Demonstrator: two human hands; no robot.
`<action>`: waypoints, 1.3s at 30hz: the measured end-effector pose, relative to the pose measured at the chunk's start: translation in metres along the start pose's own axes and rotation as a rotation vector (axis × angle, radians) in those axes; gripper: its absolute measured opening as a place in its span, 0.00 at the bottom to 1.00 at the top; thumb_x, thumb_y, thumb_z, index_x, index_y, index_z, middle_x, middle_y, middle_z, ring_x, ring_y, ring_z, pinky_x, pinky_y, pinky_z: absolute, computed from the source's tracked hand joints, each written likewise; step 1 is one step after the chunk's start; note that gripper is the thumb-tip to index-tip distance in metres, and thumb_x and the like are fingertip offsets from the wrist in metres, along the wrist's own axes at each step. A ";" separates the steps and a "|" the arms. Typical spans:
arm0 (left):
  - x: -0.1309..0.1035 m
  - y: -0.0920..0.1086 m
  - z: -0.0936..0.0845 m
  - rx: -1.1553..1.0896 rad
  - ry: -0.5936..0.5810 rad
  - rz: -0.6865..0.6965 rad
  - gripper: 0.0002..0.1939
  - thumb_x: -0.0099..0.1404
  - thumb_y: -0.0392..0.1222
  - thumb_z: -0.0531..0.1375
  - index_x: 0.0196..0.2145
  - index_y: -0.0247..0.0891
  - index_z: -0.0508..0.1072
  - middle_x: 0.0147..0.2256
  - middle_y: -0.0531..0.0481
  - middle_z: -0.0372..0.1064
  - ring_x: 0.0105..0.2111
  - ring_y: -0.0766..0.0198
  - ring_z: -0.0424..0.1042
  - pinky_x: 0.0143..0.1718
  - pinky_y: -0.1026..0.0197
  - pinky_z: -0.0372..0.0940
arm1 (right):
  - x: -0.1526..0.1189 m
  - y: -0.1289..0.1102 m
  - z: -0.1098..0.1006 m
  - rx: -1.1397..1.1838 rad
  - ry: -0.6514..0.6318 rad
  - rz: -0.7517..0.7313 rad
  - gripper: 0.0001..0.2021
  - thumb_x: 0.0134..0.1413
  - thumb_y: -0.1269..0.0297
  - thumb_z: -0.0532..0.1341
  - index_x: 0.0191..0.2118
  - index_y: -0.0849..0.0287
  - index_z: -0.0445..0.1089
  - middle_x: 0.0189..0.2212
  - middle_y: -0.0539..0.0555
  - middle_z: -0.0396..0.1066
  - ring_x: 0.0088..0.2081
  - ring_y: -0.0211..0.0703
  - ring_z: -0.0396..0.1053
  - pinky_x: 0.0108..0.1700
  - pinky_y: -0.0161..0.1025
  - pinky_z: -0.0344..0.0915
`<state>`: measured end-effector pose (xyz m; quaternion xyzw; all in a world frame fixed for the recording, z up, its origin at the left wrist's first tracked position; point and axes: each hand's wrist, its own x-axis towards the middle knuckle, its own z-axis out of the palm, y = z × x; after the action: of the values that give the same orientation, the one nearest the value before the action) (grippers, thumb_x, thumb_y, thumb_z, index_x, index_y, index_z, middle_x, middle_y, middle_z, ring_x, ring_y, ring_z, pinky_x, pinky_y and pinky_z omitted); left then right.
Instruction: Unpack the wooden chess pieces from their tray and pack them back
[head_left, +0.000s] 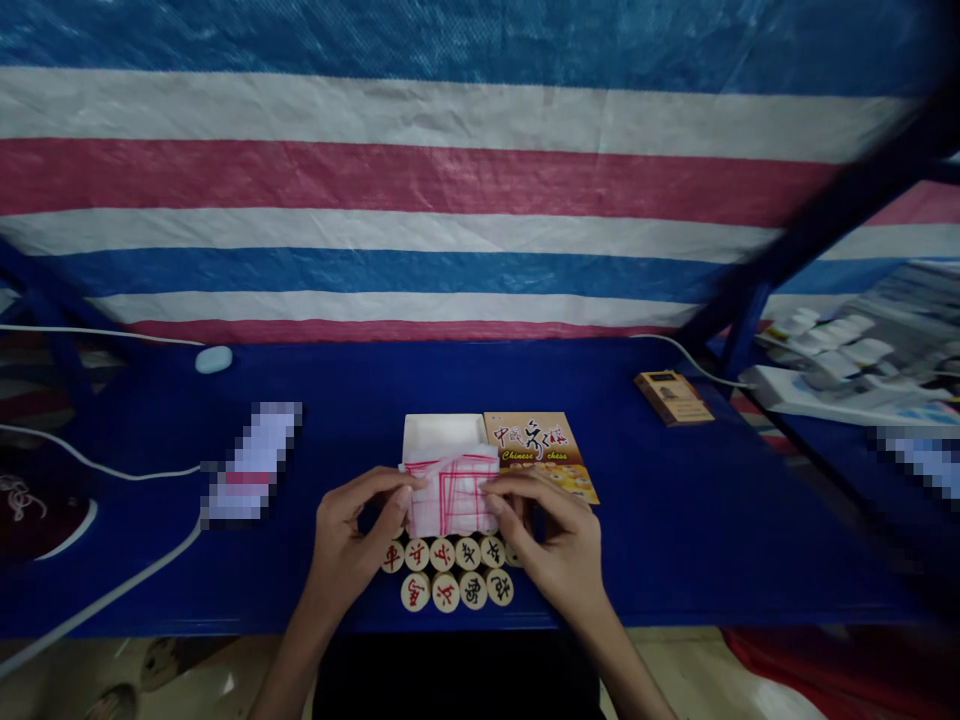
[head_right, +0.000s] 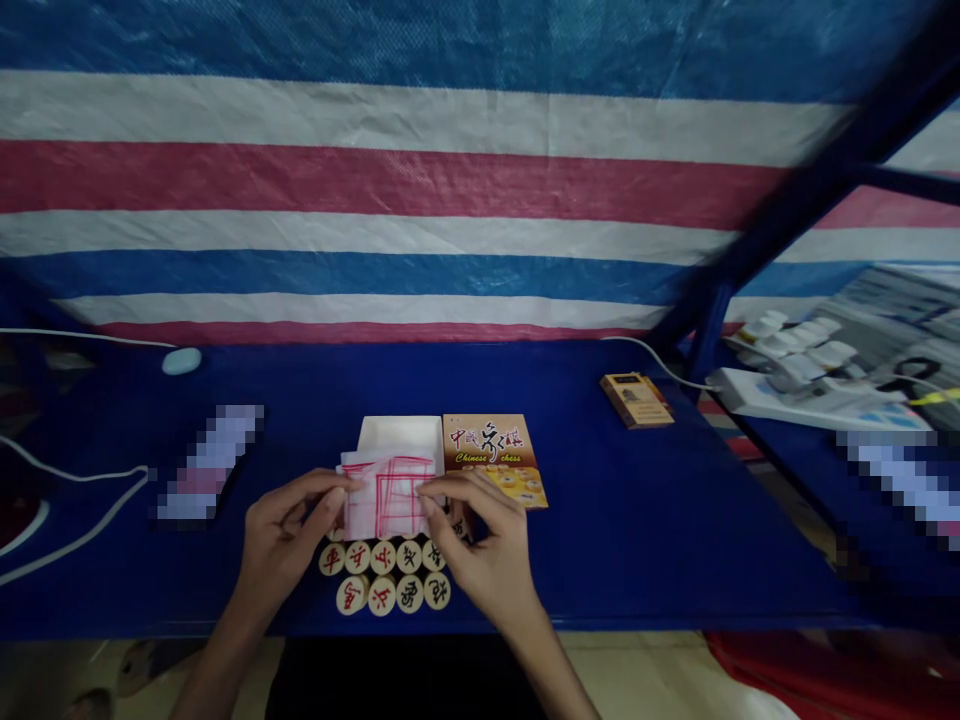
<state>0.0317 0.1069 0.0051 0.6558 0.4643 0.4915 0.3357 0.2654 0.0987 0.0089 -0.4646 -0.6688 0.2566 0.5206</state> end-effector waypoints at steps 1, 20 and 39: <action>0.000 -0.001 0.001 0.022 0.008 0.009 0.08 0.70 0.40 0.61 0.43 0.42 0.80 0.37 0.51 0.78 0.32 0.67 0.75 0.33 0.67 0.67 | 0.000 0.001 0.002 -0.012 0.002 -0.002 0.06 0.59 0.68 0.66 0.41 0.50 0.77 0.32 0.47 0.75 0.29 0.36 0.68 0.33 0.37 0.65; 0.000 -0.001 0.005 0.246 0.375 -0.110 0.13 0.72 0.43 0.58 0.53 0.42 0.73 0.42 0.49 0.77 0.32 0.67 0.71 0.35 0.63 0.66 | 0.021 0.005 0.001 -0.358 -0.029 0.045 0.08 0.66 0.63 0.59 0.44 0.53 0.76 0.42 0.53 0.78 0.42 0.46 0.73 0.45 0.46 0.67; -0.001 0.006 0.006 0.260 0.372 -0.090 0.10 0.72 0.45 0.58 0.46 0.41 0.77 0.31 0.54 0.75 0.27 0.67 0.70 0.30 0.64 0.63 | 0.032 0.005 0.004 -0.564 -0.416 -0.243 0.18 0.67 0.70 0.54 0.57 0.53 0.72 0.44 0.54 0.79 0.60 0.52 0.66 0.65 0.60 0.54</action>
<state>0.0391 0.1043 0.0080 0.5703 0.6063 0.5246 0.1786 0.2628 0.1301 0.0184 -0.4450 -0.8549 0.0874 0.2517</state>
